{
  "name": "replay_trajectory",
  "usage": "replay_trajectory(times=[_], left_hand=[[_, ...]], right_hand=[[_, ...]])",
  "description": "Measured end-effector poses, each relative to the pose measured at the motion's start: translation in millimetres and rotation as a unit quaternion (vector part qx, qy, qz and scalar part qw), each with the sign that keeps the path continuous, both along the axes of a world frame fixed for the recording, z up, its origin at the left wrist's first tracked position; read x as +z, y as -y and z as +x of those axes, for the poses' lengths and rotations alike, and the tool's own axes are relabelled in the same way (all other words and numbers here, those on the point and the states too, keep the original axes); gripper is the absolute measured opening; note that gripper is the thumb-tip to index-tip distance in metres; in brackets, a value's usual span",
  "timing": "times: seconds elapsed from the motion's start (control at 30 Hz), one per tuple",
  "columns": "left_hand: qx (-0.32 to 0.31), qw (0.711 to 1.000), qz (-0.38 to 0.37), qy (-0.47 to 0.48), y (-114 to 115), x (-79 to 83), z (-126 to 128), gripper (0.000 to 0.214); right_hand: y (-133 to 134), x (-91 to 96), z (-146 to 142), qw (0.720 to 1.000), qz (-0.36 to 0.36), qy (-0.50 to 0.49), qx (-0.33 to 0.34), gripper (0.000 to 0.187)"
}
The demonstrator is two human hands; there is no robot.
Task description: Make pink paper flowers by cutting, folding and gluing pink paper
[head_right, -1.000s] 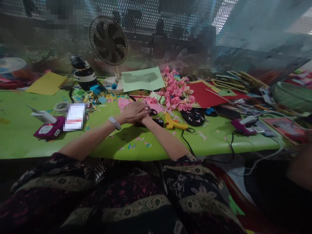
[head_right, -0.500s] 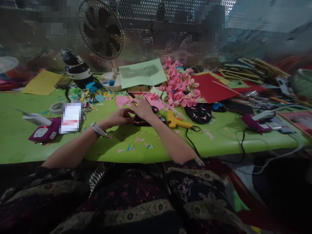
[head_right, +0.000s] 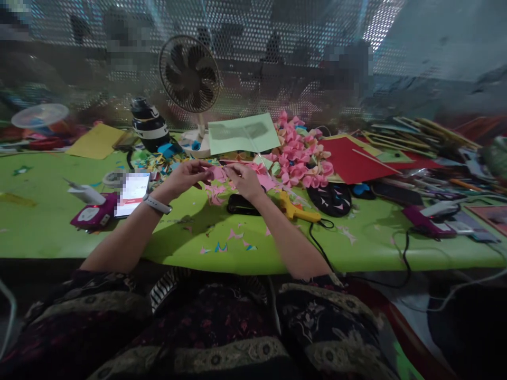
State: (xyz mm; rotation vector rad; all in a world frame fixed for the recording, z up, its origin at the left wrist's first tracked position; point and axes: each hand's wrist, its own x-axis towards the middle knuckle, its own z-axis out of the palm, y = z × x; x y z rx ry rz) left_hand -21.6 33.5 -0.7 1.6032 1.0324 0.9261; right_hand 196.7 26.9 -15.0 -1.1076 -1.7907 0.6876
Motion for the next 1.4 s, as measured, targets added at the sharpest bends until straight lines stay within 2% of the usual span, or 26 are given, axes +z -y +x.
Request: replay_trajectory(times=[0.23, 0.37, 0.57, 0.87, 1.17, 1.4], left_hand=[[0.021, 0.996, 0.001, 0.092, 0, -9.2, 9, 0.035], [0.046, 0.988, -0.037, 0.143, -3, -16.2, 12, 0.033], [0.039, 0.968, -0.088, 0.232, -4, -20.8, 11, 0.042], [0.025, 0.963, -0.104, 0.248, -5, -25.2, 12, 0.038], [0.015, 0.965, -0.081, 0.250, -3, -26.3, 14, 0.042], [0.010, 0.962, -0.094, 0.257, -2, -24.6, 14, 0.040]], right_hand=[[6, 2.8, -3, 0.996, -0.048, -0.065, 0.027, 0.024], [5, -2.1, -4, 0.993, -0.066, -0.090, 0.035, 0.023], [9, -4.2, -8, 0.990, -0.075, -0.108, 0.048, 0.024], [10, -4.3, -11, 0.981, -0.112, -0.138, 0.078, 0.029], [10, -5.2, -11, 0.979, -0.132, -0.137, 0.074, 0.030], [10, -3.9, -11, 0.980, -0.128, -0.135, 0.077, 0.031]])
